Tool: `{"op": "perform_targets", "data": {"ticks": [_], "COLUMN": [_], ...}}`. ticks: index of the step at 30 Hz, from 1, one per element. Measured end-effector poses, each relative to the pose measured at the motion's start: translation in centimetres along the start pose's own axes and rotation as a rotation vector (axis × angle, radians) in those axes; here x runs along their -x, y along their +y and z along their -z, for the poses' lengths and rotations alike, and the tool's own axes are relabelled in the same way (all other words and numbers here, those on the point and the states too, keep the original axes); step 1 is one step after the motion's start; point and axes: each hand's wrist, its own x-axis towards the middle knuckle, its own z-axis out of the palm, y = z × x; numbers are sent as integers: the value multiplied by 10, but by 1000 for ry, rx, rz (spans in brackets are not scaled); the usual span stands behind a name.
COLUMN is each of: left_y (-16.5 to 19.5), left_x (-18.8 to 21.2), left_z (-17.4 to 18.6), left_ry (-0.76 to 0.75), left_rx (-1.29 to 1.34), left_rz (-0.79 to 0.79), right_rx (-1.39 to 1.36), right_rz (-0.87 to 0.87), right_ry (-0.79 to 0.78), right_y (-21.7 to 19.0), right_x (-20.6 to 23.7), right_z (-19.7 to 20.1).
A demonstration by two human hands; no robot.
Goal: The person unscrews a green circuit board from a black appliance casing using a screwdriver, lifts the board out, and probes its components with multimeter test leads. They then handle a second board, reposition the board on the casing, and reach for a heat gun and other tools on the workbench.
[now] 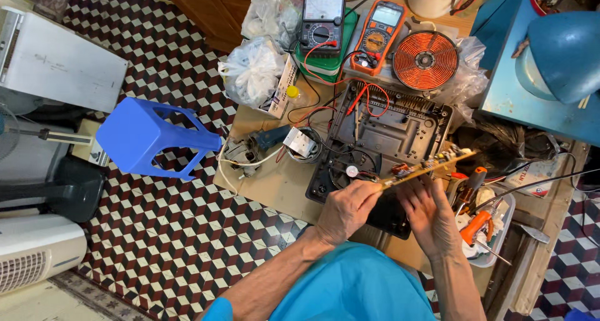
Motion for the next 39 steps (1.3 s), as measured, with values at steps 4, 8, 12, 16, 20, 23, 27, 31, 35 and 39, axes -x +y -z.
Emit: {"op": "perform_targets", "data": {"ticks": [4,8,12,16,20,23,27,31,35,39], "left_y": [4,0,-6,-7,5,21,44,62,66,68], "left_x": [0,2,3,3,2,-4,-19,-40,-54,-53], "left_z": [-7,-14,-16,-13,-7,0,18,25,17,4], "left_ry": [-109,-199,-208,-223,-181,-254,-284,-303,-463,-564], "left_rx": [123,165,125,138,197,156,96,-36,-12,62], "left_rz": [-106,-148,-241,-220,-234,-227,-297,-295,-269,-165], "right_rx": [-119,-82,-87,-86,-155,-198,-210,-234,-244,-251], "right_rz": [150,242,282,285,277,304,391,456,517,559], "right_ry": [-76,-20,14,49,-35,-113,-144,-184,-232,-234], "right_y": [-6,-10,-9,-8,-12,-16,-21,-27,-34,-40], "right_x": [24,42,48,45,46,50,59,63,64,65], "right_z": [0,-5,-10,-11,-9,-8,-12,-17,-18,-16]}}
